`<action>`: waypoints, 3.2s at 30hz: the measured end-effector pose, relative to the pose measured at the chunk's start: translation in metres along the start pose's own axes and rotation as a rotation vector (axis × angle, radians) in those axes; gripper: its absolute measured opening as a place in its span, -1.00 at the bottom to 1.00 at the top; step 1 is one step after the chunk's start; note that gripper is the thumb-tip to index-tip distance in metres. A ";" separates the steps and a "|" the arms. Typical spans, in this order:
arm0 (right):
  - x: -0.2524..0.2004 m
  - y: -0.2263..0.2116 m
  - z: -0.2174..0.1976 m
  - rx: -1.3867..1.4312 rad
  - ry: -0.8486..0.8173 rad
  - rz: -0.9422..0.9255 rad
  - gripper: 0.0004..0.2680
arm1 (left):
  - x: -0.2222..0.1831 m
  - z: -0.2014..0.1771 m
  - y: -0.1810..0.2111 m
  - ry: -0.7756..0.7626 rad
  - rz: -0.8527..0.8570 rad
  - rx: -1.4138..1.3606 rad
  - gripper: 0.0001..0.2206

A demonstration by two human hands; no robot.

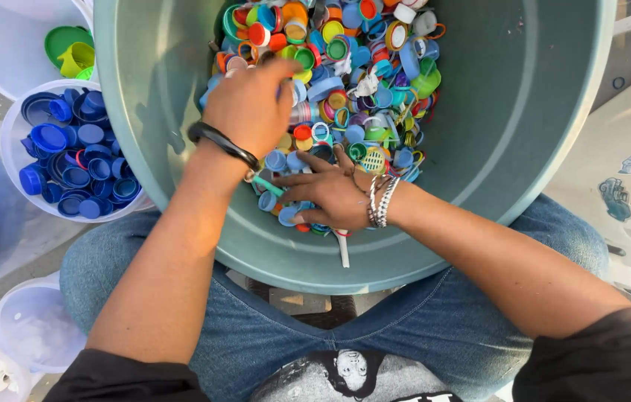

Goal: Sorting plastic bottle caps by color into different containers.

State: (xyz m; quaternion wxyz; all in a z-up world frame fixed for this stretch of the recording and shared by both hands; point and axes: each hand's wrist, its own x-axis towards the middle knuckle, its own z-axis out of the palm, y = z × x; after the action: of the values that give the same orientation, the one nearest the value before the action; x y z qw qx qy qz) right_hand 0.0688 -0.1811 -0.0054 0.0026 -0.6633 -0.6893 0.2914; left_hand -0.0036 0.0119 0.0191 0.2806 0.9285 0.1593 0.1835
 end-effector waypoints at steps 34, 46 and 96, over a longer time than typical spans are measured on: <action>-0.082 0.134 -0.048 -0.065 0.401 0.390 -0.64 | -0.014 0.003 0.000 -0.750 -0.337 0.434 -0.75; -0.023 0.093 0.025 0.222 0.059 0.352 -0.61 | -0.008 0.017 -0.005 -0.400 -0.222 0.026 -0.83; -0.034 0.011 0.012 0.220 -0.215 0.108 -0.30 | 0.013 -0.017 -0.012 0.065 -0.412 -0.753 -0.84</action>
State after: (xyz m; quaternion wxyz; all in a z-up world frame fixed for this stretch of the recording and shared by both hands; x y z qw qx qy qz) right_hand 0.0787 -0.2172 -0.0071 -0.0141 -0.6602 -0.6127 0.4342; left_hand -0.0018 0.0347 0.0287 0.6255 0.7039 0.2720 0.1983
